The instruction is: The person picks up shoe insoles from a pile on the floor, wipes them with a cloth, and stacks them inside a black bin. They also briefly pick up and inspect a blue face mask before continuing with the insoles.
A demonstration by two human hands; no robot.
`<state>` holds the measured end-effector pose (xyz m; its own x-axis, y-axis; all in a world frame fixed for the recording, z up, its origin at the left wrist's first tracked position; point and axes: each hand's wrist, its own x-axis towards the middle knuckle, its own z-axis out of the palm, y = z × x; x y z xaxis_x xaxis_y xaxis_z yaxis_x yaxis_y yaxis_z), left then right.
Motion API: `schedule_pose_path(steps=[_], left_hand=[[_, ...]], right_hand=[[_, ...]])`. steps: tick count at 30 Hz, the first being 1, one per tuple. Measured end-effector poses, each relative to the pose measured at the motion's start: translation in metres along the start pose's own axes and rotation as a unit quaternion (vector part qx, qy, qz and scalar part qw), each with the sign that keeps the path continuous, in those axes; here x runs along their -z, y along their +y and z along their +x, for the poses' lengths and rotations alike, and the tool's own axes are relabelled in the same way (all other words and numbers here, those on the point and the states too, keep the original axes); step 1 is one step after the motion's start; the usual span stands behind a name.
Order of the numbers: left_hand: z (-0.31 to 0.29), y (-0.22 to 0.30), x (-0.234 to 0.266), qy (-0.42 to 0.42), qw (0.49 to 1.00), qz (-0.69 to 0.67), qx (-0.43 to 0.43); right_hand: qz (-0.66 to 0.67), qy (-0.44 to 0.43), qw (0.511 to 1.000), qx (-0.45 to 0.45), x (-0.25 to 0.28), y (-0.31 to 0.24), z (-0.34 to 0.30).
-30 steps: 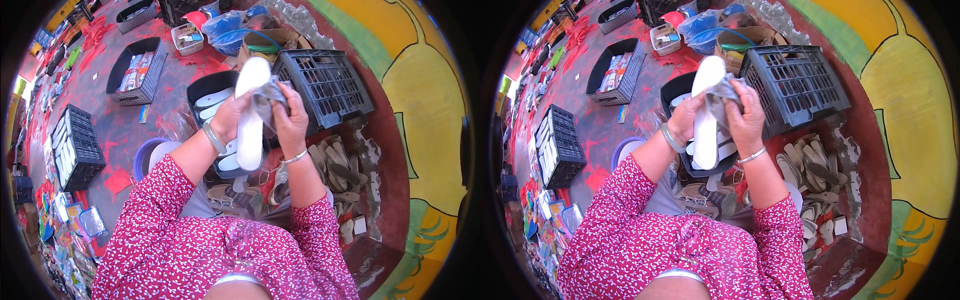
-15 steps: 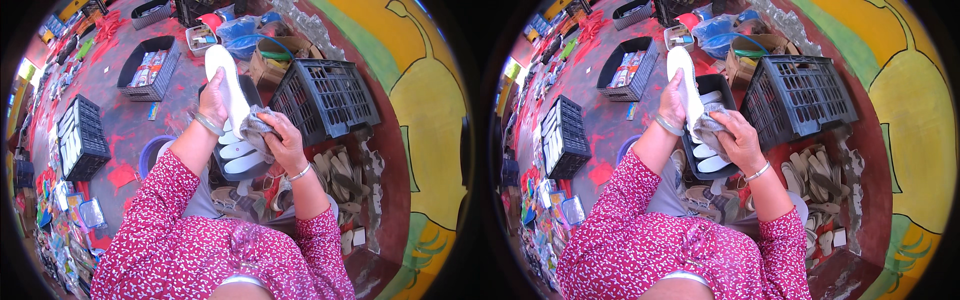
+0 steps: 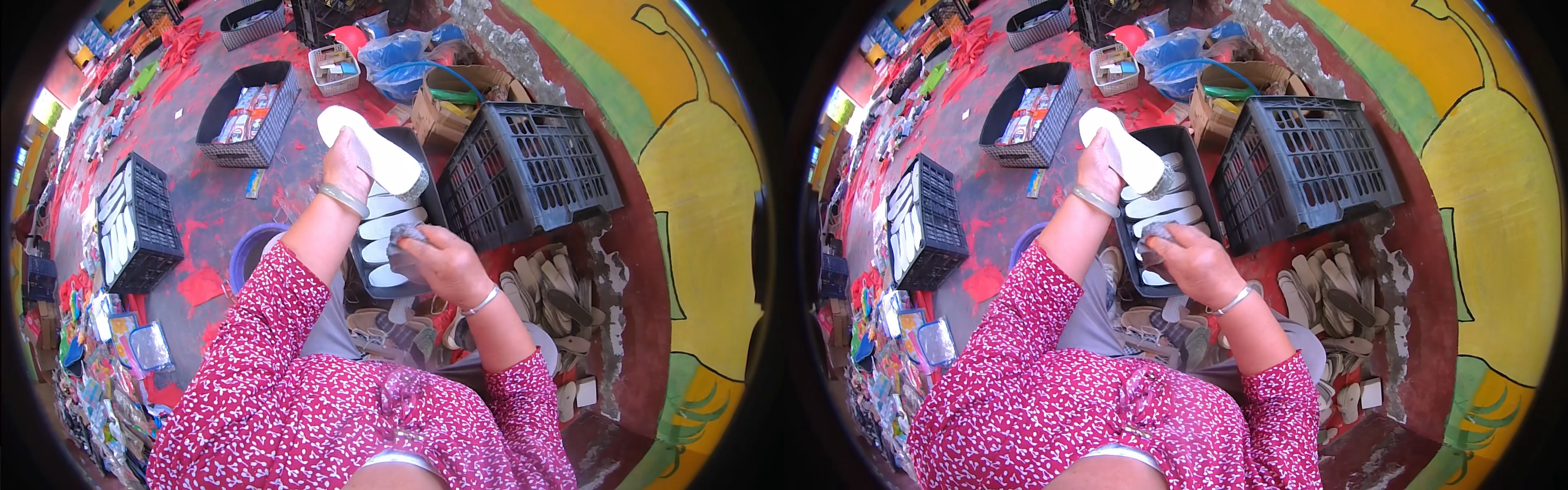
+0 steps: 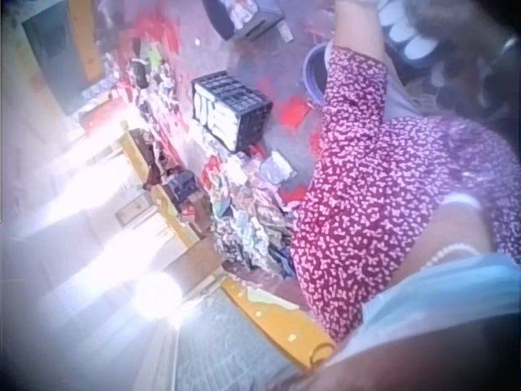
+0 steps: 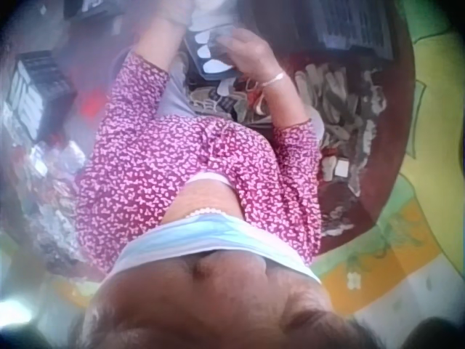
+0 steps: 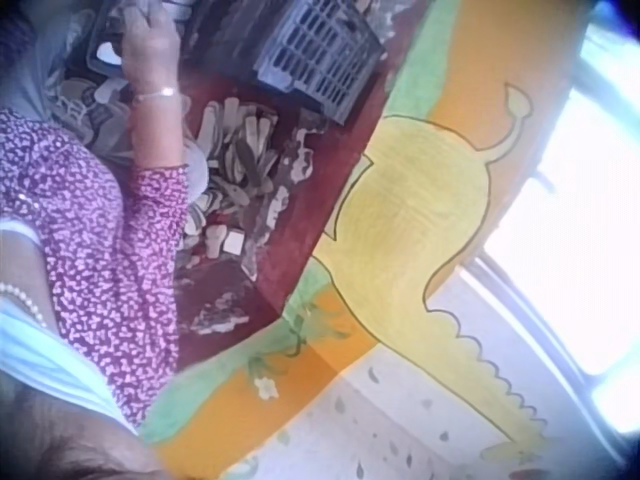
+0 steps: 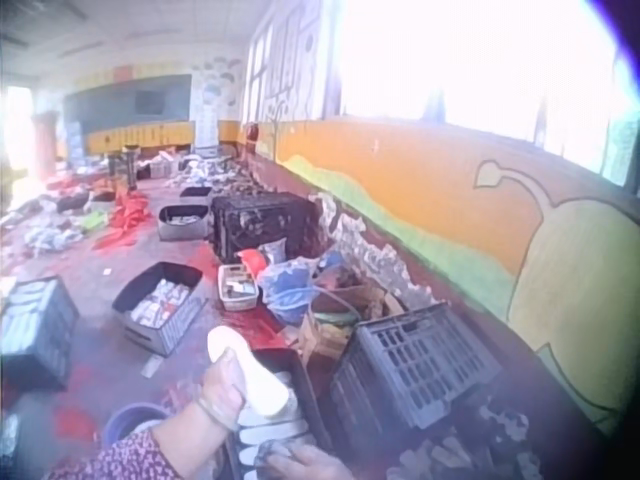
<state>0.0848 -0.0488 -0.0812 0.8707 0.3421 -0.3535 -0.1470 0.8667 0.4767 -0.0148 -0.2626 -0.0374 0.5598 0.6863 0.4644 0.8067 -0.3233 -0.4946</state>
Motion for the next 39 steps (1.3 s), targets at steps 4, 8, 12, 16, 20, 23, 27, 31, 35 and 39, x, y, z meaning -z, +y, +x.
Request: schedule_pose_path(steps=[4,8,12,16,20,23,27,31,35,39], left_hand=[[0.006,-0.004,0.007,0.017,0.999,-0.034,0.012],[-0.010,-0.012,-0.007,0.047,0.999,-0.016,0.020],[-0.008,-0.019,-0.004,0.066,0.997,-0.028,0.018],[-0.003,-0.013,-0.003,0.062,0.997,-0.038,0.012],[0.002,-0.008,0.002,0.077,0.996,-0.045,-0.001],[0.005,-0.006,0.005,0.059,0.997,-0.040,-0.021],[-0.010,0.004,-0.015,-0.031,0.998,0.037,-0.033],[-0.031,0.005,-0.027,-0.170,0.958,0.227,-0.051],[-0.044,-0.012,-0.026,-0.324,0.844,0.421,-0.080],[-0.061,-0.022,-0.027,-0.418,0.755,0.505,-0.016]], right_hand=[[-0.014,0.199,0.979,-0.049,0.025,-0.001,0.005],[-0.005,0.263,0.962,-0.071,0.017,0.011,0.020],[-0.104,0.213,0.971,-0.041,-0.011,0.007,0.029],[-0.160,0.183,0.970,-0.018,-0.033,0.017,0.020],[-0.061,0.026,0.998,0.021,-0.038,0.005,0.015],[0.069,-0.038,0.989,-0.123,-0.039,0.005,0.006],[0.160,0.076,0.926,-0.332,-0.010,0.045,0.001],[0.398,0.143,0.805,-0.417,0.046,0.052,0.008],[0.556,0.192,0.725,-0.358,0.065,0.056,0.001],[0.649,0.135,0.678,-0.316,0.062,0.058,0.000]])
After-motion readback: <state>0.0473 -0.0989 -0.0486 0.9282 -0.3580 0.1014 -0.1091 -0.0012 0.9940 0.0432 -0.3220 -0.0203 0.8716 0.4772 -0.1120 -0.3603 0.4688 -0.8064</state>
